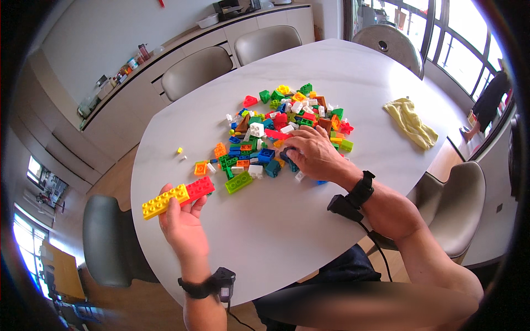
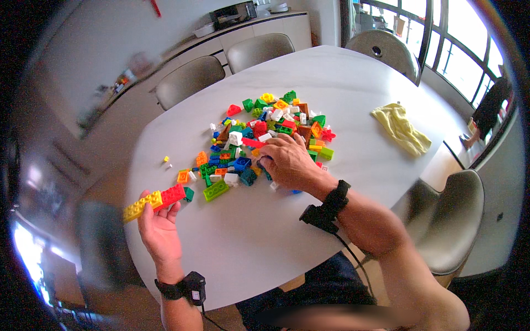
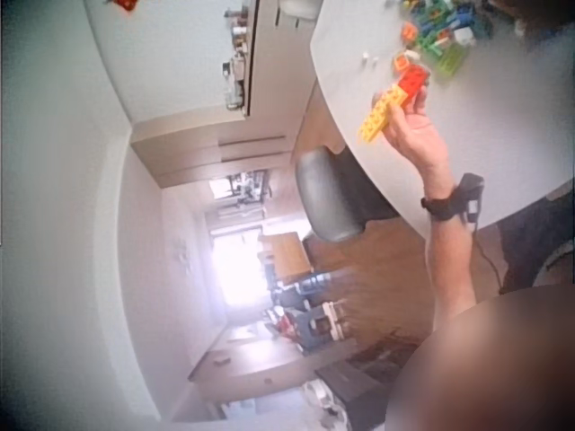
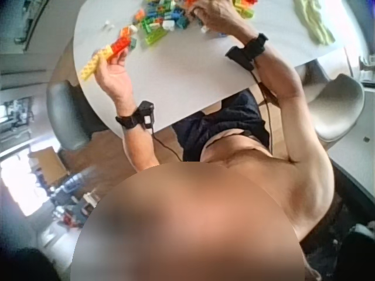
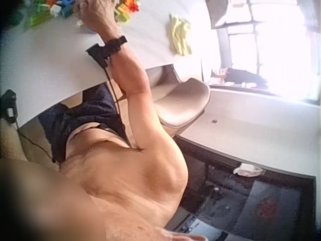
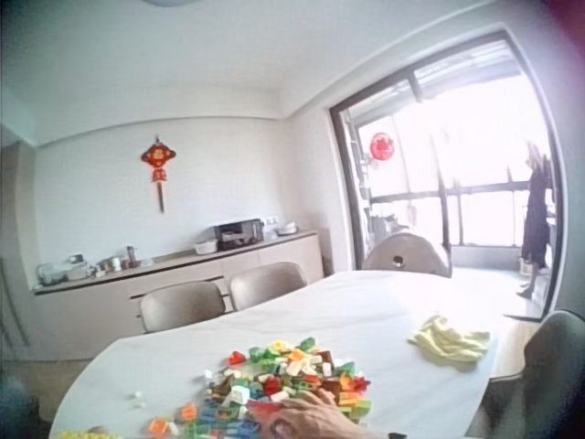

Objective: Assemble interlocking plastic toy blocks on a table.

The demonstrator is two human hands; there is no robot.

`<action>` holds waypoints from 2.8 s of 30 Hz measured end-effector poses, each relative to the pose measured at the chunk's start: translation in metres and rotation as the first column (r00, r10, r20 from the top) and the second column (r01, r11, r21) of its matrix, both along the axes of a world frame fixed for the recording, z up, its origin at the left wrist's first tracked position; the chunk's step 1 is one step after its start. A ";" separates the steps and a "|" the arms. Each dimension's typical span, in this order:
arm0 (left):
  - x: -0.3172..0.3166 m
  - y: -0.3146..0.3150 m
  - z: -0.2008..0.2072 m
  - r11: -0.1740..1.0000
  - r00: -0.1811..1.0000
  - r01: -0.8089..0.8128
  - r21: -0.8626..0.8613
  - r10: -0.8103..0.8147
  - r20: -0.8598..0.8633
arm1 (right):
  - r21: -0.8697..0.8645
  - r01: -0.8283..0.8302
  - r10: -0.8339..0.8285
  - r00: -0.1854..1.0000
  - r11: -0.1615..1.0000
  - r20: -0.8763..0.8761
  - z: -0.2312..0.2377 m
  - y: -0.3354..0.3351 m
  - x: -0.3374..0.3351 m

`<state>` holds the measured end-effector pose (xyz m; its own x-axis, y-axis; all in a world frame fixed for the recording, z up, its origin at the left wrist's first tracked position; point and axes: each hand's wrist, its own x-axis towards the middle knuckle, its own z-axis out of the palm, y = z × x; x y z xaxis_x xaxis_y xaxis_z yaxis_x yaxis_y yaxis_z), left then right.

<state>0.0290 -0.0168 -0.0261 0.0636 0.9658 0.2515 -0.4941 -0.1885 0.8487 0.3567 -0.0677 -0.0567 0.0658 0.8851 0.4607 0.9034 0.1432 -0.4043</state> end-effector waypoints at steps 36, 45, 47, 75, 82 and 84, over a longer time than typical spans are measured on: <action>0.034 -0.033 -0.006 0.899 0.900 0.436 -0.035 -0.436 -0.002 | 0.079 -0.421 0.386 0.720 0.903 -0.576 0.025 -0.042 -0.063; 0.039 -0.039 -0.011 0.925 0.929 0.369 -0.093 -0.369 0.012 | 0.257 -0.407 0.481 0.771 0.876 -0.418 0.025 -0.046 -0.074; 0.040 -0.039 -0.010 0.909 0.909 0.418 0.008 -0.418 -0.012 | 0.231 -0.411 0.471 0.762 0.882 -0.444 0.025 -0.049 -0.074; 0.035 -0.047 -0.006 0.844 0.848 0.529 0.090 -0.520 -0.106 | 0.410 -0.478 0.623 0.681 0.777 -0.386 0.027 -0.057 -0.079; 0.034 -0.052 -0.001 0.852 0.863 0.495 0.171 -0.458 -0.214 | 0.427 -0.536 0.677 0.661 0.728 -0.324 0.029 -0.060 -0.077; 0.035 -0.055 0.000 0.861 0.869 0.480 0.172 -0.439 -0.228 | 0.423 -0.532 0.671 0.665 0.733 -0.327 0.029 -0.061 -0.078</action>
